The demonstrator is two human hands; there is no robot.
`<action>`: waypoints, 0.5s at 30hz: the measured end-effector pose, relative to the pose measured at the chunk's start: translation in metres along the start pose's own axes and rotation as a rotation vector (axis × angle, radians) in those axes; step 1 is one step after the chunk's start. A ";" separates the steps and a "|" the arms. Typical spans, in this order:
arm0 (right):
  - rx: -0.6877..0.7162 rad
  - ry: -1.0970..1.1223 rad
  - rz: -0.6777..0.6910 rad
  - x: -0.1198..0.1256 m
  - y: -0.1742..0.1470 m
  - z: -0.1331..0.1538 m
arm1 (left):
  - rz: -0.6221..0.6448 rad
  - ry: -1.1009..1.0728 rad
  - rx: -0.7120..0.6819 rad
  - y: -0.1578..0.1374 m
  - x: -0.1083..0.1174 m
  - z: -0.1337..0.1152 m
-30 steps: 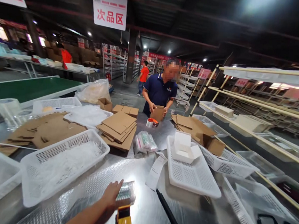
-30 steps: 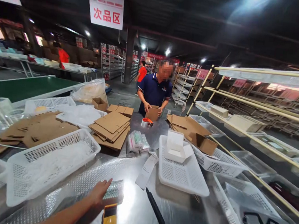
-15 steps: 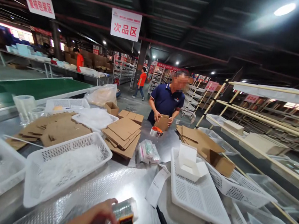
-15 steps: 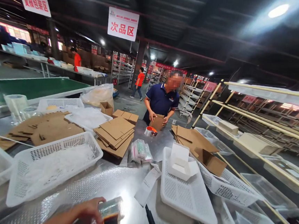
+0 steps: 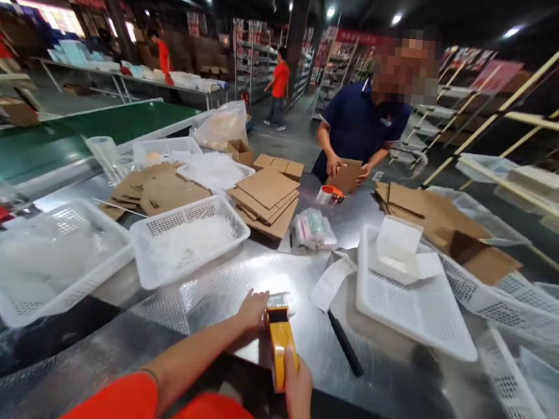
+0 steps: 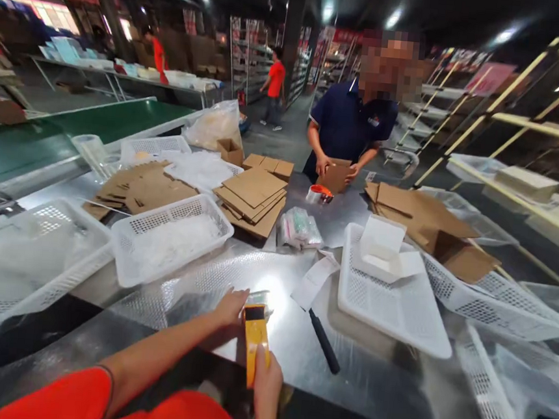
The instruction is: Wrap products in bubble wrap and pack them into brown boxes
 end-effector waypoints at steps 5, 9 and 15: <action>-0.062 0.040 0.064 0.001 -0.011 -0.013 | 0.044 0.026 -0.019 0.011 -0.002 0.009; -0.145 0.075 0.090 0.007 -0.042 -0.037 | 0.083 0.040 -0.001 0.020 -0.001 0.018; -0.201 -0.228 0.155 -0.002 -0.041 -0.039 | 0.112 0.065 -0.020 0.019 0.002 0.015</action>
Point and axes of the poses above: each hand's wrist, its own y-axis towards the middle knuckle, its own x-axis out of the back of the hand, z = x × y, the point moved 8 cm from there along y, towards the middle knuckle, and after that the axes turned 4 degrees about -y, right-handed, at the moved point
